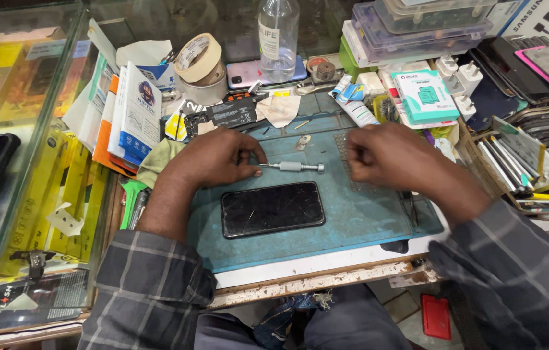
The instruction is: The person cleans a black smartphone on a cluttered workbench. They first wipe the screen with a cloth, then use a purple toothbrush to scrub the edges and ports of the device. The person also handles a screwdriver and a small metal piece during the process.
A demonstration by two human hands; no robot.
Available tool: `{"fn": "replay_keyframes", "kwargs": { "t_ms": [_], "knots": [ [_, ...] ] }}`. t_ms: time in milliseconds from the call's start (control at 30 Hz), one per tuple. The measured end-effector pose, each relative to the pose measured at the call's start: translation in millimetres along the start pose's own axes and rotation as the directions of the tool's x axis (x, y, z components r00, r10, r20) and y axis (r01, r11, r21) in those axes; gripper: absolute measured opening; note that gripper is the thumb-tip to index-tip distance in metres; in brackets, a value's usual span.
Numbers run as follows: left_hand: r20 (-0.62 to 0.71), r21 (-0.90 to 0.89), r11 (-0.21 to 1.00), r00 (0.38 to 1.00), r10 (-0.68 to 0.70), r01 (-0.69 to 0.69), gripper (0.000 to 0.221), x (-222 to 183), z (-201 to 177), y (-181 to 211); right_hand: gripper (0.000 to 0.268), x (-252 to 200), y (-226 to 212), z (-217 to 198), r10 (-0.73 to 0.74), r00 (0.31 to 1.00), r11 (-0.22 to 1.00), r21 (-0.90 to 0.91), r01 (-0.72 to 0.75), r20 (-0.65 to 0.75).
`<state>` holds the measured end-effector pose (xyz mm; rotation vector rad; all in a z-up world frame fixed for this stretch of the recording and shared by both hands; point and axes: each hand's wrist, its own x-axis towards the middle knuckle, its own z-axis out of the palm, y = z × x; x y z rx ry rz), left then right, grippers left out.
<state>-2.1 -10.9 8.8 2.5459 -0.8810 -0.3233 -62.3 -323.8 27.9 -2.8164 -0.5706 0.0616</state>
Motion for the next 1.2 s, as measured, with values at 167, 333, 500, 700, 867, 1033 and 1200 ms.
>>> {"fn": "replay_keyframes", "kwargs": {
  "t_ms": [167,333,500,700,867,1033,1200],
  "knots": [
    [0.008,-0.018,1.000,1.000,0.007,-0.007,0.029,-1,-2,0,0.014,43,-5,11,-0.128,0.989,0.978,0.154,0.139,-0.077],
    [-0.024,0.024,1.000,1.000,0.000,0.001,0.029,-3,-4,-3,0.016,74,1,21,-0.265,0.963,0.962,0.055,0.267,-0.043],
    [-0.029,0.046,0.999,1.000,-0.003,0.004,0.029,-4,-6,-5,0.018,77,9,23,-0.239,0.971,0.967,0.084,0.240,-0.021],
    [-0.026,0.049,0.999,1.000,-0.004,0.005,0.030,-2,-5,-5,0.021,75,4,20,-0.274,0.961,0.961,0.018,0.275,-0.042],
    [-0.024,0.041,0.999,1.000,-0.011,0.012,0.030,-2,-6,-4,0.022,76,-6,14,-0.311,0.950,0.945,-0.097,0.313,0.032],
    [-0.023,0.039,0.999,0.999,-0.023,0.024,0.029,-2,-6,-4,0.021,83,-9,11,-0.253,0.958,0.946,-0.173,0.274,0.134],
    [-0.059,0.043,0.998,0.998,-0.036,0.038,0.024,-4,-8,-6,0.020,95,-5,11,-0.144,0.961,0.978,-0.114,0.174,0.234]
  ]
}}
